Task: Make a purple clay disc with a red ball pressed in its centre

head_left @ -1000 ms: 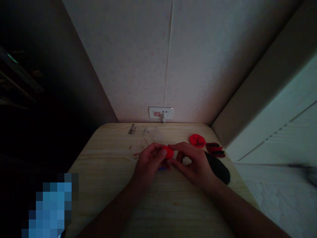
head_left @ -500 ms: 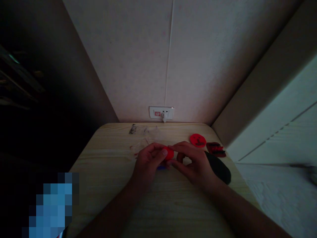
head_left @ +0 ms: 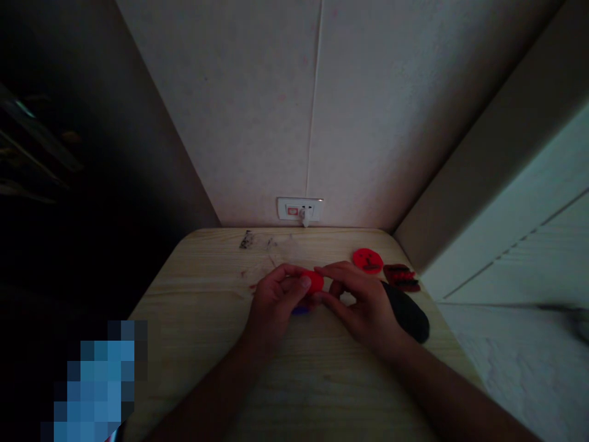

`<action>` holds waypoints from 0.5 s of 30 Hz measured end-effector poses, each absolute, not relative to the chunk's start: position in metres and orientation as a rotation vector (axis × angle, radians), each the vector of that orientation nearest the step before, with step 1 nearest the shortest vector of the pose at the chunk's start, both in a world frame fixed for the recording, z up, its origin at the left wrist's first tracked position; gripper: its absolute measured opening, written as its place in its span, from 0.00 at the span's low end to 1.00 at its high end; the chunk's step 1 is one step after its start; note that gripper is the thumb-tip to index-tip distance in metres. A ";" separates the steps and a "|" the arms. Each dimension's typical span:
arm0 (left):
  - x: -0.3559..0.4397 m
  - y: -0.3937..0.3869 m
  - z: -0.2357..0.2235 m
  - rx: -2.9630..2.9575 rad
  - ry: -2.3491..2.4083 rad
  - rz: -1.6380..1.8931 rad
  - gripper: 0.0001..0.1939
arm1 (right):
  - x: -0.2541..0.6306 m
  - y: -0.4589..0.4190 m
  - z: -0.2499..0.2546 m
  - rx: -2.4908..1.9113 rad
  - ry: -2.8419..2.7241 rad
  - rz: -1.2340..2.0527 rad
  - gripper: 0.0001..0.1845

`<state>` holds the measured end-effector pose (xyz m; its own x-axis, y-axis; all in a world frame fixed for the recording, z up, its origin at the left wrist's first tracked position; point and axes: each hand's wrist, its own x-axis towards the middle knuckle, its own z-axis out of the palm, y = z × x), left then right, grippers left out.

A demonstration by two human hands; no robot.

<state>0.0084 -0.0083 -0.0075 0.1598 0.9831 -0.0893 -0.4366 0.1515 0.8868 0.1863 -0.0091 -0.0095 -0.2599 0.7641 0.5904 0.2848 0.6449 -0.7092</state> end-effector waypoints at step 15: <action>0.010 -0.008 -0.010 0.832 0.796 1.215 0.15 | 0.186 -0.010 -0.011 -0.834 -1.844 0.577 0.24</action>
<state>0.0100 -0.0085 -0.0103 0.1695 0.9827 -0.0751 -0.4616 0.1464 0.8749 0.1863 -0.0098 -0.0108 -0.2716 0.7600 0.5905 0.2879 0.6496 -0.7037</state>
